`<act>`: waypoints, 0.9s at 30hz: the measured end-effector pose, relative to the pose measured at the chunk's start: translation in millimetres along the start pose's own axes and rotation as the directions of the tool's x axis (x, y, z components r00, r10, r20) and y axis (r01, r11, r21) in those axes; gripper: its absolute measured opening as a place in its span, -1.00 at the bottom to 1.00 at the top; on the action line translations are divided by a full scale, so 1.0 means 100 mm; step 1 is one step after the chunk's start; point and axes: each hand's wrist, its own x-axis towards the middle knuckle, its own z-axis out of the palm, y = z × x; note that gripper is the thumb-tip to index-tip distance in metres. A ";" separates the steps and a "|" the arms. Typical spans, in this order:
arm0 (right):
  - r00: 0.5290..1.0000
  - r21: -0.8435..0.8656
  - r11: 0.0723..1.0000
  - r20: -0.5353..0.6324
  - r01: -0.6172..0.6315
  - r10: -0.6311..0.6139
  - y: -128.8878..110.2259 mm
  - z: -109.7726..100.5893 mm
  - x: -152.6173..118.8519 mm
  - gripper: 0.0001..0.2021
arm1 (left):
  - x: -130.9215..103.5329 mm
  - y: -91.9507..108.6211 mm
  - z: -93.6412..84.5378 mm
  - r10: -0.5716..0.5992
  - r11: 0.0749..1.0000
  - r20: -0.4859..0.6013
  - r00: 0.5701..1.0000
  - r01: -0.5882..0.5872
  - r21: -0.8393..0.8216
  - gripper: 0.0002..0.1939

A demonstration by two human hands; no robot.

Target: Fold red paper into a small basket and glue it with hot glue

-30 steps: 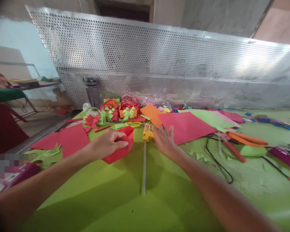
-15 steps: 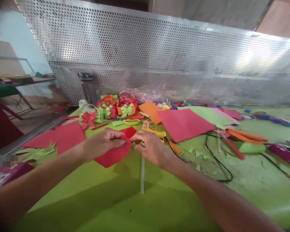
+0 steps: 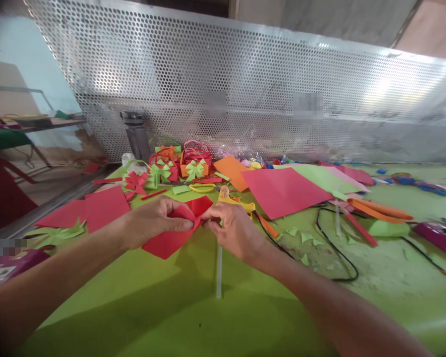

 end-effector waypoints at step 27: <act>0.841 0.468 0.700 0.265 -0.539 0.471 -0.12 0.01 0.00 -0.89 | -0.01 0.07 0.03 0.150 0.988 0.066 0.986 -0.153 0.029 -0.87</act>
